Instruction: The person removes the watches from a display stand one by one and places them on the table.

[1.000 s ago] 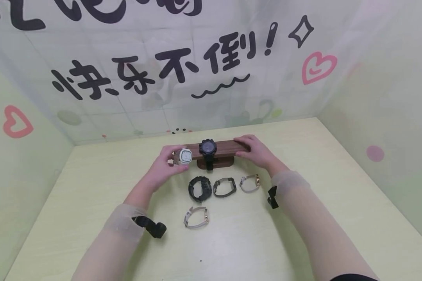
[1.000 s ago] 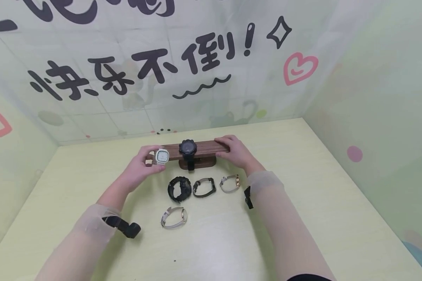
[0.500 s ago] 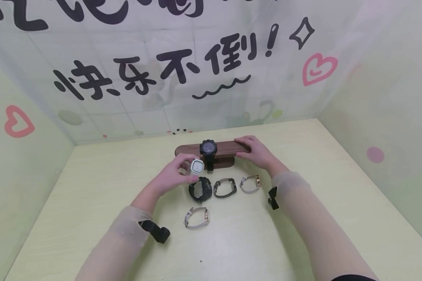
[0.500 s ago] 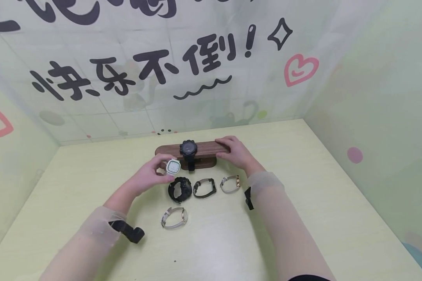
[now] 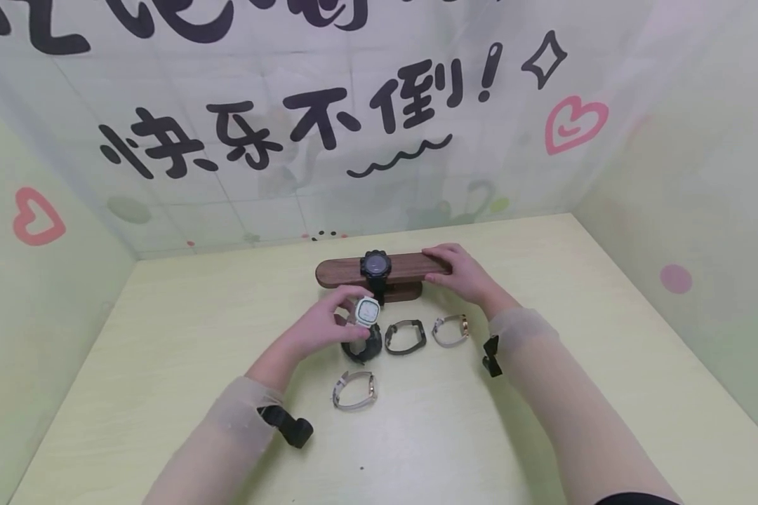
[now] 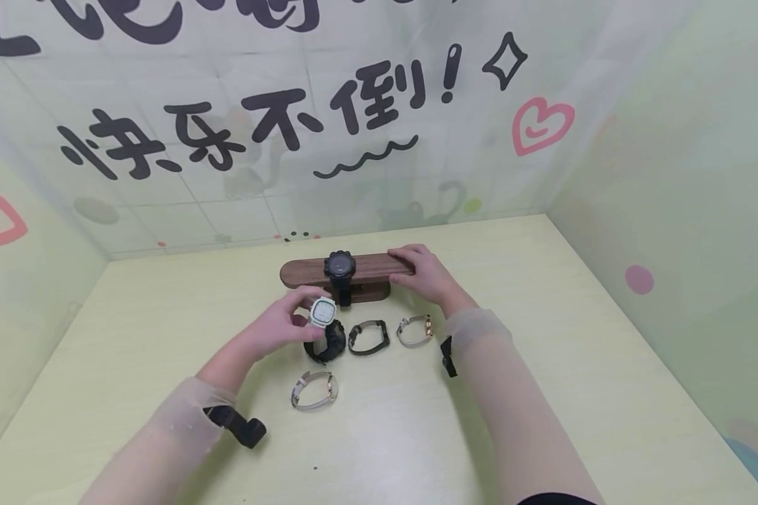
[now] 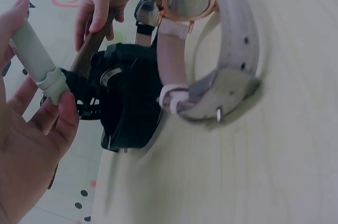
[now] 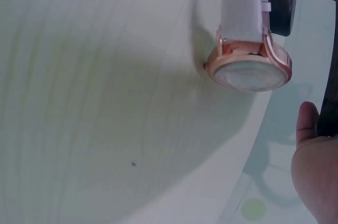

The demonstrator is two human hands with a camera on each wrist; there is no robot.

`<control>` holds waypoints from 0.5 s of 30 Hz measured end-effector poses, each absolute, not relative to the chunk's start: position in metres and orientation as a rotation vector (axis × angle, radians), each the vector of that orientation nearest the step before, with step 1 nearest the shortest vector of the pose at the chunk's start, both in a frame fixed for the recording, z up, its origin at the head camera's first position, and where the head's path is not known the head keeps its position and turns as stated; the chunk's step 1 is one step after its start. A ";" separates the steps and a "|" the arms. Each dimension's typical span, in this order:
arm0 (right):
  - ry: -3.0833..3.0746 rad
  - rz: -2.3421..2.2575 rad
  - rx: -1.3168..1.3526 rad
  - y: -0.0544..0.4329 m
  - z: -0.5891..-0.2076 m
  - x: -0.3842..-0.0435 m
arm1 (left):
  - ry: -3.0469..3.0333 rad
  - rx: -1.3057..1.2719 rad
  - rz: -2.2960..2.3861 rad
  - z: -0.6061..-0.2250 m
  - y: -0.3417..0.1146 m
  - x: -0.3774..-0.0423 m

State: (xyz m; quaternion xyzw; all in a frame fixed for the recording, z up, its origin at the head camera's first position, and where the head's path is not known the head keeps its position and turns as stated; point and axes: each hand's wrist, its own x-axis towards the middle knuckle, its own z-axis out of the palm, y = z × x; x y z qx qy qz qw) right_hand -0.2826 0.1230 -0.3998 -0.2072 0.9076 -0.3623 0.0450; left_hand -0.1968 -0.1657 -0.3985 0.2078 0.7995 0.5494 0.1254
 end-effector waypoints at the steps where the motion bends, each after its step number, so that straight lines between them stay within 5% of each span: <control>1: 2.772 -1.106 -0.633 0.123 -0.400 -0.283 | 2.319 0.605 1.598 -0.398 -0.164 -0.195; 15: 2.792 -1.110 -0.633 0.122 -0.403 -0.284 | 2.459 0.839 1.382 -0.403 -0.144 -0.180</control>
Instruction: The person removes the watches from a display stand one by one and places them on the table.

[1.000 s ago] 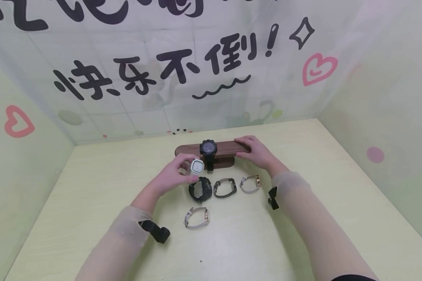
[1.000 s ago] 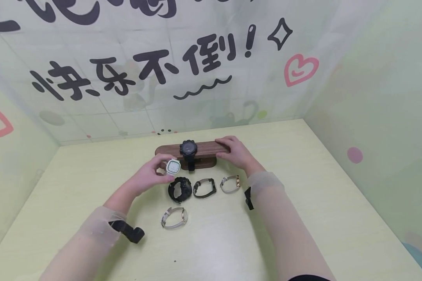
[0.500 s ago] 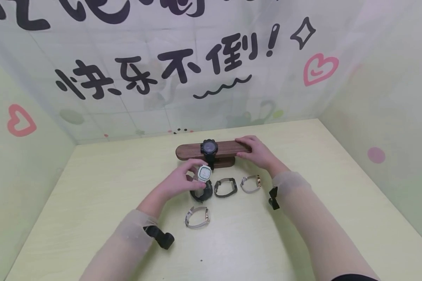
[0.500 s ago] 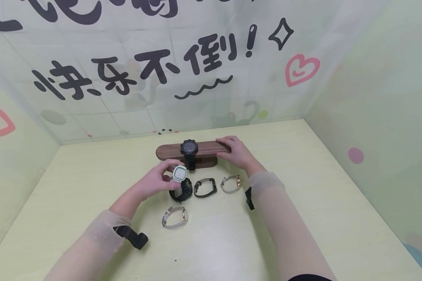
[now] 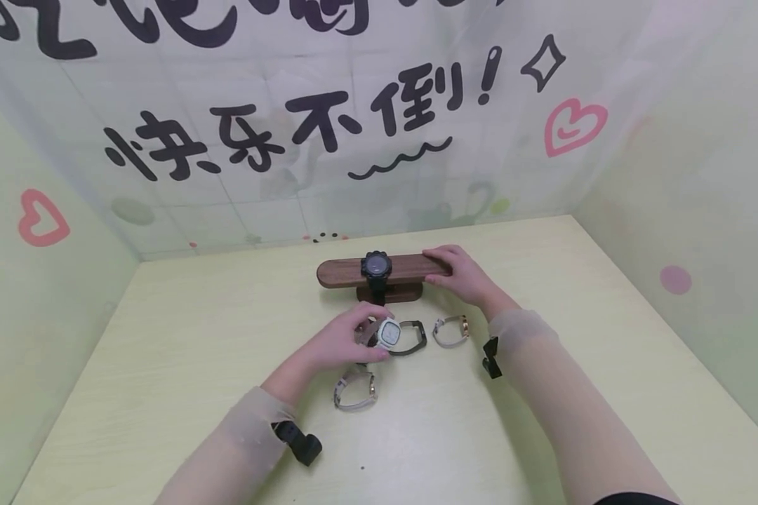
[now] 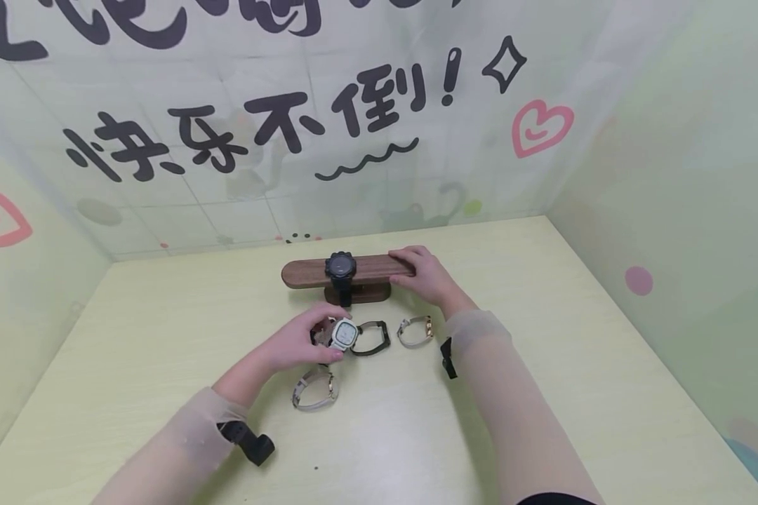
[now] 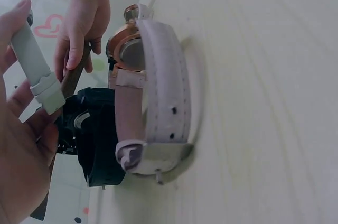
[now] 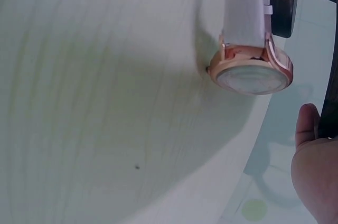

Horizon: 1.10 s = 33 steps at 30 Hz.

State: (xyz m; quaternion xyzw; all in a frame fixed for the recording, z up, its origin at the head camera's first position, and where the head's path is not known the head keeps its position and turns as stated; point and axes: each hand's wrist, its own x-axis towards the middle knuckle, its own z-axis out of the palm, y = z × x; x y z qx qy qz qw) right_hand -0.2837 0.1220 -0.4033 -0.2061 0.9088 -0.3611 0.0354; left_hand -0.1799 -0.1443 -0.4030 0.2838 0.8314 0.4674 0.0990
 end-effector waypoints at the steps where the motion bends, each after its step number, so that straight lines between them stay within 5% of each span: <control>1: 2.793 -1.111 -0.635 0.122 -0.404 -0.284 | 2.477 0.855 1.365 -0.403 -0.144 -0.179; 19: 2.804 -1.116 -0.640 0.122 -0.405 -0.283 | 2.603 1.041 1.217 -0.405 -0.121 -0.164; 33: 2.810 -1.119 -0.625 0.121 -0.405 -0.283 | 2.904 0.933 0.918 -0.424 -0.101 -0.150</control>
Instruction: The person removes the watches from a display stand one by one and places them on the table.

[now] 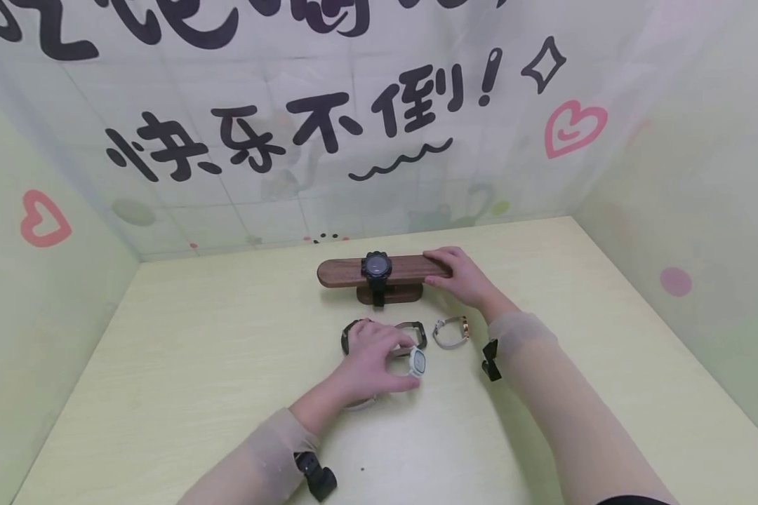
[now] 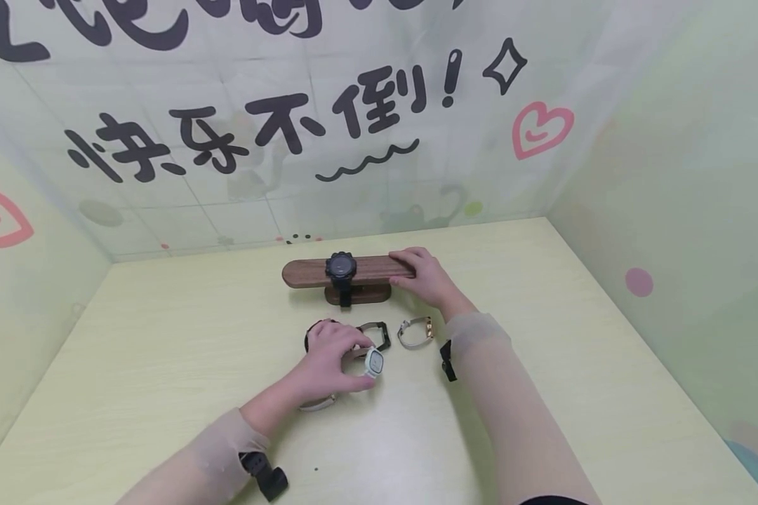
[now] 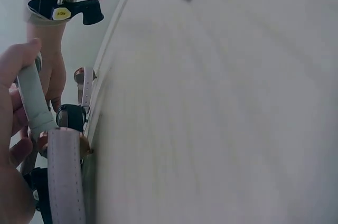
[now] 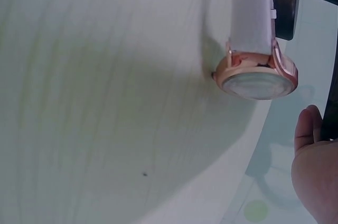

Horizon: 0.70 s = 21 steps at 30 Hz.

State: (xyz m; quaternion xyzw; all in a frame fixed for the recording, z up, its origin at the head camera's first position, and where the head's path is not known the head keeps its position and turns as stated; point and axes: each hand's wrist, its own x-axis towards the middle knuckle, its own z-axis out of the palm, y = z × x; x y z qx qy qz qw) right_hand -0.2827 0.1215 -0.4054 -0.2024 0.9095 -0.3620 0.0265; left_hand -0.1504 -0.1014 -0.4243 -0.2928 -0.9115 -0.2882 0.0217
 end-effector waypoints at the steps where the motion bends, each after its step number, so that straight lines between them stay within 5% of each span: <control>1: 2.811 -1.120 -0.630 0.121 -0.405 -0.283 | -2.830 -0.892 -0.877 -0.424 -0.100 -0.149; 21: 2.815 -1.126 -0.628 0.122 -0.405 -0.280 | -2.896 -0.775 -0.605 -0.434 -0.080 -0.132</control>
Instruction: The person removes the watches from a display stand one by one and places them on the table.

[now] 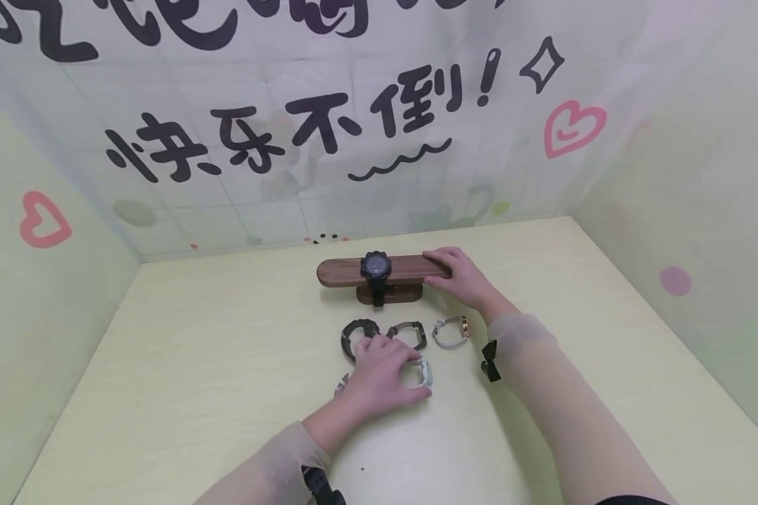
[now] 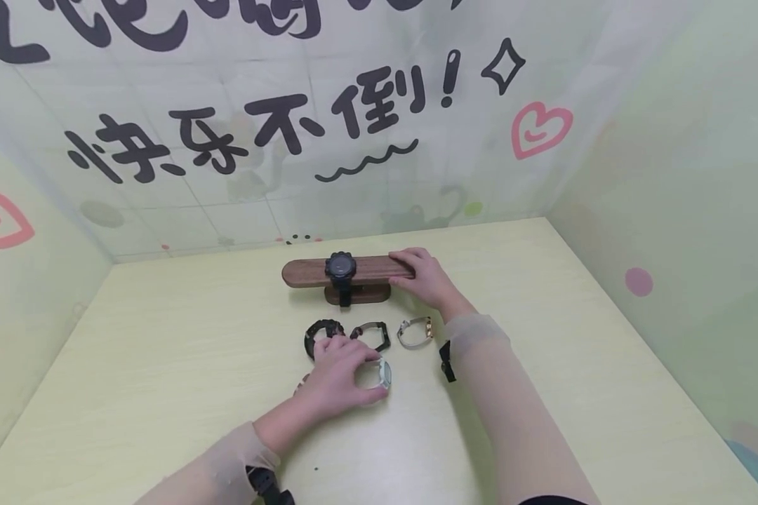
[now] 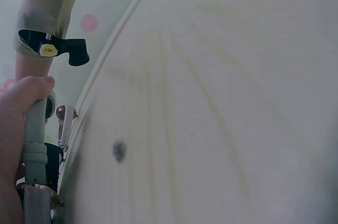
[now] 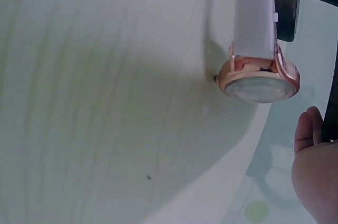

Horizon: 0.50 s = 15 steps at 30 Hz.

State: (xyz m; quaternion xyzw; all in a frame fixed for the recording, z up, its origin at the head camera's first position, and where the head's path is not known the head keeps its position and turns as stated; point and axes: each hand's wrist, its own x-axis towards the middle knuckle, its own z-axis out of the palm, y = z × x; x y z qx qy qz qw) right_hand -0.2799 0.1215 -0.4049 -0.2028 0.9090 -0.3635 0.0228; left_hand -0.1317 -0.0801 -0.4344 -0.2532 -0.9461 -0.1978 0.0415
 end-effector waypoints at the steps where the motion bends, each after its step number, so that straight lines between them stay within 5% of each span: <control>1: 2.816 -1.127 -0.629 0.121 -0.405 -0.280 | -2.888 -0.774 -0.591 -0.434 -0.080 -0.131; 15: 2.821 -1.122 -0.634 0.121 -0.406 -0.281 | -2.931 -0.748 -0.571 -0.430 -0.075 -0.127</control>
